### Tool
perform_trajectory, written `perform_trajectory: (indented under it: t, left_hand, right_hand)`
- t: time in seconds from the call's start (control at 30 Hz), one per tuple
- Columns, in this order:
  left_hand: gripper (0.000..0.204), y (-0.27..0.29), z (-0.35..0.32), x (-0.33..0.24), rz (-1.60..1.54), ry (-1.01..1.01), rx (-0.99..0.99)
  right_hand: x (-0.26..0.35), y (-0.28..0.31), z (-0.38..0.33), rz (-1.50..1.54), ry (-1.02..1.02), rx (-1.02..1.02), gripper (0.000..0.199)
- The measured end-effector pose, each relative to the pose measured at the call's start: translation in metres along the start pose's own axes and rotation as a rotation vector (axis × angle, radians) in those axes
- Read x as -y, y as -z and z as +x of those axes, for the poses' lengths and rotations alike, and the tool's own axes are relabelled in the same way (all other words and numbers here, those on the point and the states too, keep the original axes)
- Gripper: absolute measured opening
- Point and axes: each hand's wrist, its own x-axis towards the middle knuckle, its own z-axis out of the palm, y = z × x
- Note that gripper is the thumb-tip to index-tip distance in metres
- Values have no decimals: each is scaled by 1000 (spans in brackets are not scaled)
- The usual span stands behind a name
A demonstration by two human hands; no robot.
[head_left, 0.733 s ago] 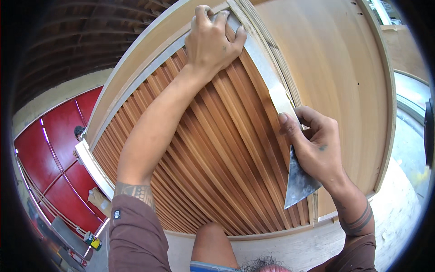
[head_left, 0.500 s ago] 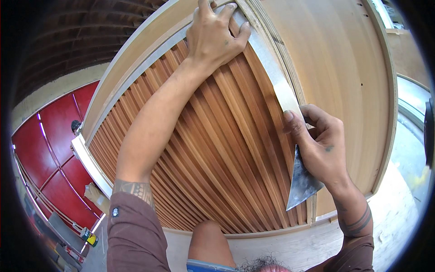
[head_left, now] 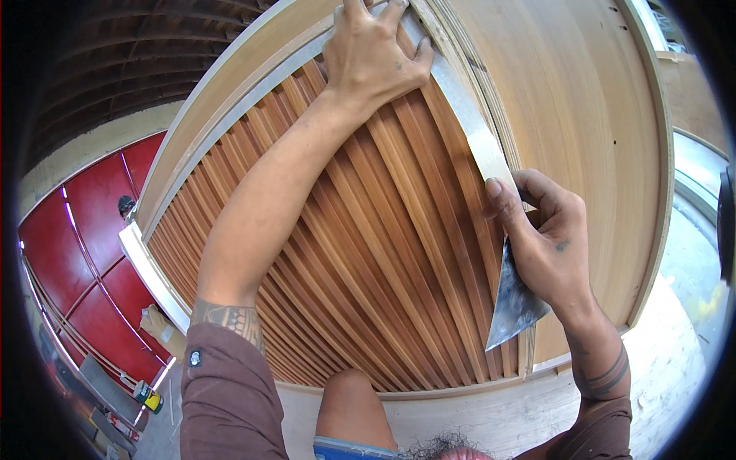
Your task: The person is applying masking tape to the edge of a wooden furniture piece.
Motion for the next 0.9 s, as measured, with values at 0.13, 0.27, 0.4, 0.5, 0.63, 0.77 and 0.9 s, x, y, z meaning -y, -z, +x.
perform_trajectory:
  t: [0.13,0.27,0.4,0.5,0.63,0.77,0.9]
  left_hand:
    - [55,0,-1,1,-3,-25,-26]
    - [55,1,-1,-1,-30,-16,-23]
    - [56,-4,-2,0,-24,24,5]
    - [58,0,0,-2,-21,48,14]
    - [57,-2,-3,-7,-26,52,-27]
    - [55,-2,-6,-6,-20,79,-18]
    - [55,-6,-7,-4,-32,59,-44]
  right_hand:
    - [7,2,-1,-12,-85,56,32]
    - [7,1,-2,-8,-109,59,32]
    - [-2,-6,-5,73,-65,27,28]
    - [6,-8,-15,71,-113,31,27]
    - [0,-8,-17,43,-78,17,26]
    - [-1,-7,-20,-36,-102,25,28]
    - [-22,-1,-40,-27,-136,37,36]
